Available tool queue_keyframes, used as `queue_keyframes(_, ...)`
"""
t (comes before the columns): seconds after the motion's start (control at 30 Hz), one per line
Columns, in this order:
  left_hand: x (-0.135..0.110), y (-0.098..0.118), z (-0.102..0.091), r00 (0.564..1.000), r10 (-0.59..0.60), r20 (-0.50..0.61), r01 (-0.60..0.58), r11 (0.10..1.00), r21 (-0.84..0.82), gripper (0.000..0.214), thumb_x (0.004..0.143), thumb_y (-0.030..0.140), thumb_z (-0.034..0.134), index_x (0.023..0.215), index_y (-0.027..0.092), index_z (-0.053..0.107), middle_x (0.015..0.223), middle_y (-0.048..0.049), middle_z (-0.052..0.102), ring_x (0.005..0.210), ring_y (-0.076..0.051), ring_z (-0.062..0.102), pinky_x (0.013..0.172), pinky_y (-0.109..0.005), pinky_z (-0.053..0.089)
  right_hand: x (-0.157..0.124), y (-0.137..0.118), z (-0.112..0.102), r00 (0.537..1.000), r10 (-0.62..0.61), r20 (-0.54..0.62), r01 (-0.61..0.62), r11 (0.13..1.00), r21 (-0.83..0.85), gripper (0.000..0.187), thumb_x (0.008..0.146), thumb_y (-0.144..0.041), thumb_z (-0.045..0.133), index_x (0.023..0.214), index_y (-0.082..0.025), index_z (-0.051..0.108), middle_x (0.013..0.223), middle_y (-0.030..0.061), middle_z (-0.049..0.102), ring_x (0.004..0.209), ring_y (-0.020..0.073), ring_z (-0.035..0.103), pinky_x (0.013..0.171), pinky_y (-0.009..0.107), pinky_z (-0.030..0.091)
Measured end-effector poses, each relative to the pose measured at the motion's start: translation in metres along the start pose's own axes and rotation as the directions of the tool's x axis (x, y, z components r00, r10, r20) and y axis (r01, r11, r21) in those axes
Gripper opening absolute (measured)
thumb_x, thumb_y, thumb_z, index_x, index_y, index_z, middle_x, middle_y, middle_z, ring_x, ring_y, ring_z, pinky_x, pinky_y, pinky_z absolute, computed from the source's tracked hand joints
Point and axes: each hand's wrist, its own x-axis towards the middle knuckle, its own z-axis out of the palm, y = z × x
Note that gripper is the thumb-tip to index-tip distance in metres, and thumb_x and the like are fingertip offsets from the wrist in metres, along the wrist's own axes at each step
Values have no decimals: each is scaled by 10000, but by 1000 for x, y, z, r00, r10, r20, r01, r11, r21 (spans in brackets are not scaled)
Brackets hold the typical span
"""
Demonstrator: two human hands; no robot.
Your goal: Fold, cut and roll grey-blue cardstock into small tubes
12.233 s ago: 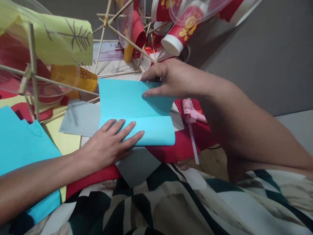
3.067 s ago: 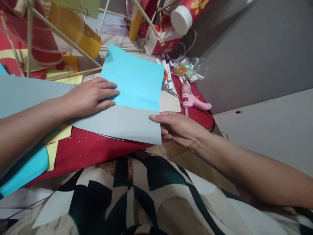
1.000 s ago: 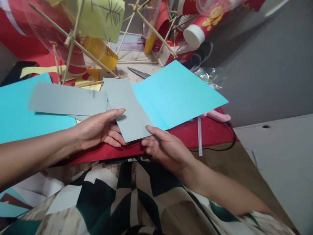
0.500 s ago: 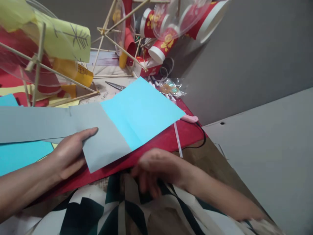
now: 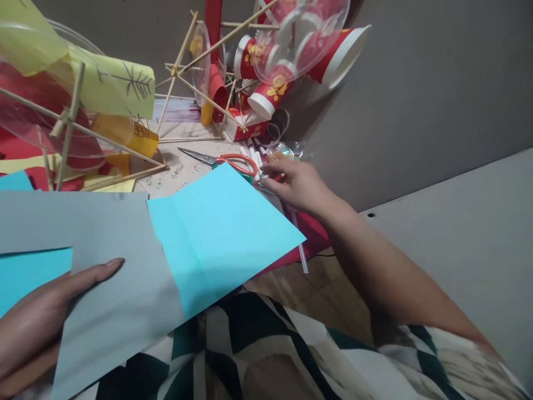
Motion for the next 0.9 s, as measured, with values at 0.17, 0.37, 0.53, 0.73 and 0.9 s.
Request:
queue_keyframes(0.17,9,-8,-10,996,71,57,-70,997,-27,609,809,469,766,1352,240,613,888,-122,812,585,-347,747,526,-466,625,54,-29,17,945,-5,328,134,920,-370,351,895,-329,598,1154,-111,693,1148,200,718,1029,340,670,785,368,473)
queue_keyframes(0.37,13,-2,6,966,254,45,-247,962,-115,490,826,254,761,1293,146,657,960,-128,809,706,-285,774,643,-387,651,78,-45,26,917,116,382,96,865,-492,343,829,-340,677,1098,-130,708,1024,186,746,902,342,702,726,367,465)
queue_keyframes(0.53,13,4,28,938,335,83,-324,938,-125,299,860,163,710,1158,159,734,986,-119,807,782,-255,781,723,-326,643,85,-31,13,965,147,220,-23,876,-482,400,846,-491,702,936,-102,720,946,169,741,963,315,698,720,349,385)
queue_keyframes(0.73,23,4,38,956,267,123,-256,961,-102,248,832,196,750,1078,166,759,979,-146,800,821,-277,776,675,-305,628,65,-15,-26,948,295,117,-210,860,-465,539,782,-569,729,988,-71,726,1036,187,747,979,262,675,657,363,288)
queue_keyframes(0.9,39,14,53,940,298,165,-291,954,-69,233,865,169,709,1094,124,725,1059,-151,786,840,-226,763,722,-277,621,32,15,-58,945,327,22,-305,900,-310,283,793,-371,791,941,-138,729,921,124,741,911,280,661,625,390,305)
